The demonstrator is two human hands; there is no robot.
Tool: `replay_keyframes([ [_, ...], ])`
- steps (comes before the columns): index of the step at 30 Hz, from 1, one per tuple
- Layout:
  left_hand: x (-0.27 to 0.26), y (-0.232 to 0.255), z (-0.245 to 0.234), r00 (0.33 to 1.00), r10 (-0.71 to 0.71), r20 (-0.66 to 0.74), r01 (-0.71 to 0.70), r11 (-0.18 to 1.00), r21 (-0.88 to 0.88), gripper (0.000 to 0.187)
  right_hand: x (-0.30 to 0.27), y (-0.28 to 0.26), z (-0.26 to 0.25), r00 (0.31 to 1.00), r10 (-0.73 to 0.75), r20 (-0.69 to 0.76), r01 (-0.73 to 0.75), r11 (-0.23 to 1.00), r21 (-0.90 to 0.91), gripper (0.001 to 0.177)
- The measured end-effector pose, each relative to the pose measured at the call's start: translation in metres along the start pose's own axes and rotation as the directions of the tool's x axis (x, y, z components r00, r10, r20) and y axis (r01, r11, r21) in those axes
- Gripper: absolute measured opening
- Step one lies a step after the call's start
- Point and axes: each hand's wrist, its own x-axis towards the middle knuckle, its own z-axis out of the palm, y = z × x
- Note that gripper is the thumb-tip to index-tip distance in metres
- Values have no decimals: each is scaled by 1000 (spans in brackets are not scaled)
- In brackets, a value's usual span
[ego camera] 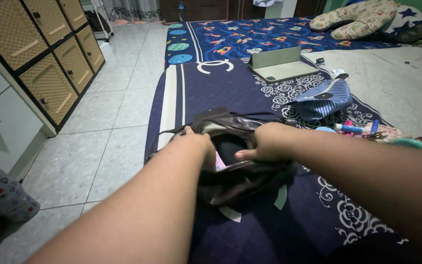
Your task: The person opens a brown handbag on a bed and removes several items, including a striped pouch, a small pink case, a black pouch, and other small objects. The person places the items on the bed and then closes the bag.
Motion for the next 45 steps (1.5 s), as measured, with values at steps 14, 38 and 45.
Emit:
replay_keyframes([
  [14,7,6,13,989,-9,145,12,1000,-17,136,12,-27,45,955,294,40,-289,887,361,93],
  [38,-49,6,-24,986,151,-70,-152,988,3,101,20,0,-1,897,55,439,-440,18,898,54],
  [45,-33,14,-27,871,104,-479,-339,835,-434,41,-7,32,-36,898,141,416,-394,-161,905,33],
])
